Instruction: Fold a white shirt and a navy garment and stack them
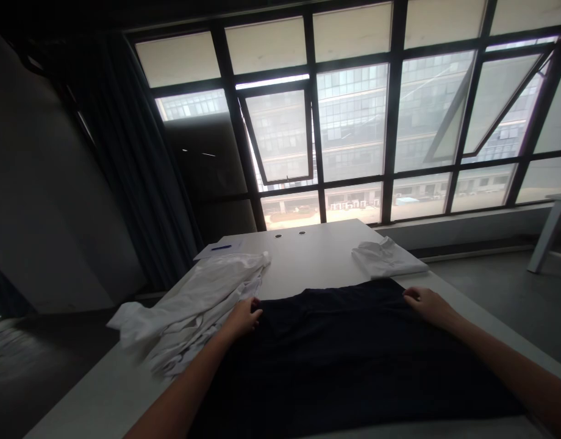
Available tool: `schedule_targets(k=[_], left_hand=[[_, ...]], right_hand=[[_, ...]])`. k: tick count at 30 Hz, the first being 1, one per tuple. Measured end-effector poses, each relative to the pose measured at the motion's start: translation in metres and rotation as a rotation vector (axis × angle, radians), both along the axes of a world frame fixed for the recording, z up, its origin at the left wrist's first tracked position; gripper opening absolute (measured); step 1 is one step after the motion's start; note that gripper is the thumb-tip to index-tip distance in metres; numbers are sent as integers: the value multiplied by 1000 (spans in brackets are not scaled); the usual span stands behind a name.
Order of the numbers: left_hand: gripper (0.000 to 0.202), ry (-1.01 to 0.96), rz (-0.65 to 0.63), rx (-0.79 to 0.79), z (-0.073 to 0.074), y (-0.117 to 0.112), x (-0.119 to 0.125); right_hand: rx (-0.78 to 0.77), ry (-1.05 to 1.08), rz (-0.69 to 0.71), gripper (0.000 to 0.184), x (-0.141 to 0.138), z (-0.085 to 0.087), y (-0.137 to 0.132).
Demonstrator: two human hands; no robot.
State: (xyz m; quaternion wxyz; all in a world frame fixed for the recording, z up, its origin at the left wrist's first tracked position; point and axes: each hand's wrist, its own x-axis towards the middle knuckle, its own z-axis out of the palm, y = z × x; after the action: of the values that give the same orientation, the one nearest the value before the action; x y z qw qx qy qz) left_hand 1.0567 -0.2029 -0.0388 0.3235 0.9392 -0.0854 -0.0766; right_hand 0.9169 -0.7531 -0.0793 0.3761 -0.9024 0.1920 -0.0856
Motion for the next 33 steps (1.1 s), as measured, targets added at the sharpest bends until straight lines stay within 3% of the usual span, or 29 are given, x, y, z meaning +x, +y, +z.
schedule_targets(k=[2,6,11,14,18,21,26,33], left_hand=[[36,14,40,-11,-9,-9,17],[50,23,95,-6,-22,-20,32],[42,72,132,23,-32,-17,46],[35,140,150,16,-34,-15,54],[35,202,143,-39,-30,-16,57],[35,196,117,-98,-24,-14,57],[32,93,28,-165,-18,-1,51],[31,-99,-129,-108,-7,29,27]], right_hand=[[108,30,-105,21,30,-2,-6],[230,54,-209,35,70,-13,-4],[326,33,-234,47,93,-25,6],[355,54,-238,43,100,-28,7],[446,69,-238,33,101,-27,5],[561,32,-228,36,98,-25,5],[723,-73,-158,35,86,-21,4],[800,-155,-51,40,48,-12,-9]])
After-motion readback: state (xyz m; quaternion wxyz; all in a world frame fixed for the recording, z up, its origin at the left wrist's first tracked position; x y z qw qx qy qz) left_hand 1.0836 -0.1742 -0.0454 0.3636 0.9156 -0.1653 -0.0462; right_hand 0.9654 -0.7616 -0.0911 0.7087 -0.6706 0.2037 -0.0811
